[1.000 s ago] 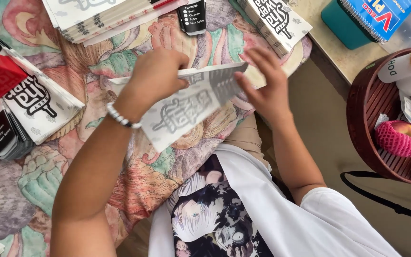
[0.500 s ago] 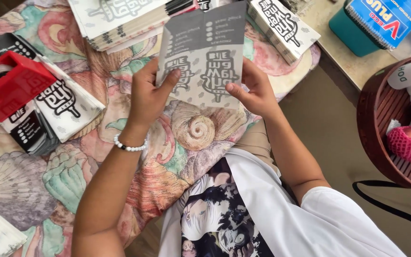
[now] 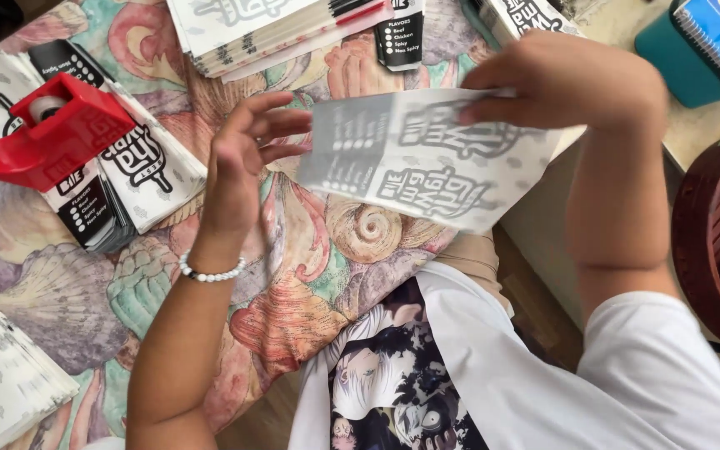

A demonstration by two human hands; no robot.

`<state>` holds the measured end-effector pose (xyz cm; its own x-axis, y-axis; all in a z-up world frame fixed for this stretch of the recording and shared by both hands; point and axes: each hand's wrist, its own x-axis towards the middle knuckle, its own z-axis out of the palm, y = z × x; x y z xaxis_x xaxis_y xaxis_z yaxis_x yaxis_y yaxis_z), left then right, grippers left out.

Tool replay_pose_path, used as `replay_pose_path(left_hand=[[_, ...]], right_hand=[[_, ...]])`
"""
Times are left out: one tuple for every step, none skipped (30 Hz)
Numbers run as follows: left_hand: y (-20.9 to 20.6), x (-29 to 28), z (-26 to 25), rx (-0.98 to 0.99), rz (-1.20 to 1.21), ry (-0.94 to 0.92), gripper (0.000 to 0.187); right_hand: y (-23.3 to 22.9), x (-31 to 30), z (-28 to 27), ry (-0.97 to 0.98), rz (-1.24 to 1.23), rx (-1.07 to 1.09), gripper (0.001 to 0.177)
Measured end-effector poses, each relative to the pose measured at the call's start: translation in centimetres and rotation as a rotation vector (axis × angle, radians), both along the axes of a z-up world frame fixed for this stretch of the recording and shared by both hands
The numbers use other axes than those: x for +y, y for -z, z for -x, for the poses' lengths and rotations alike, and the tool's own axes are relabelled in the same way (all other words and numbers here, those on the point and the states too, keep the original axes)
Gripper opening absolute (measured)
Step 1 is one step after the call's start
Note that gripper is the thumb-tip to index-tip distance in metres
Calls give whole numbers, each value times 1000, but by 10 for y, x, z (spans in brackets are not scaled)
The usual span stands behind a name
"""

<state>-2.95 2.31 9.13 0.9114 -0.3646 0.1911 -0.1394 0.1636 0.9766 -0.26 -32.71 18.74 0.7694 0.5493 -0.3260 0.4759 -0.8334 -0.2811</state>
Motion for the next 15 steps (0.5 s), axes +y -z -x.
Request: replay_pose_path(left_hand=[[-1, -1, -2, 4, -5, 8, 111], [-2, -3, -4, 41, -225, -48, 98], [-4, -3, -6, 78, -449, -101, 85], [3, -6, -6, 82, -458, -91, 85], [9, -9, -8, 11, -666, -118, 69], [14, -11, -11, -64, -874, -145, 62], [25, -8, -13, -68, -879, -147, 62], [36, -4, -16, -190, -895, -186, 42], [50, 0, -17, -306, -907, -218, 24], [55, 3, -19, -304, -910, -215, 24], [61, 5, -20, -398, -896, -244, 20], [67, 7, -21, -492, -880, -272, 17], [71, 7, -19, -488, -878, -269, 17], [74, 7, -16, -491, -909, -297, 15], [76, 8, -15, -496, -941, -330, 14]], right_hand=[[8, 14, -10, 8, -5, 4, 36], [17, 28, -20, -2, 148, -15, 32], [25, 43, -29, -11, 297, -32, 29], [37, 52, -31, -3, 289, -24, 29], [47, 61, -36, 24, 281, -79, 19], [56, 70, -42, 52, 274, -133, 13], [66, 72, -44, 52, 268, -136, 13], [77, 74, -47, 19, 258, -202, 12], [90, 75, -47, -14, 252, -260, 11], [94, 78, -46, -13, 249, -257, 11], [97, 80, -43, -3, 206, -263, 20], [101, 83, -41, 8, 163, -269, 29], [108, 83, -31, 8, 166, -264, 29], [116, 83, -22, -33, -7, -550, 12], [122, 85, -13, -72, -185, -839, 19]])
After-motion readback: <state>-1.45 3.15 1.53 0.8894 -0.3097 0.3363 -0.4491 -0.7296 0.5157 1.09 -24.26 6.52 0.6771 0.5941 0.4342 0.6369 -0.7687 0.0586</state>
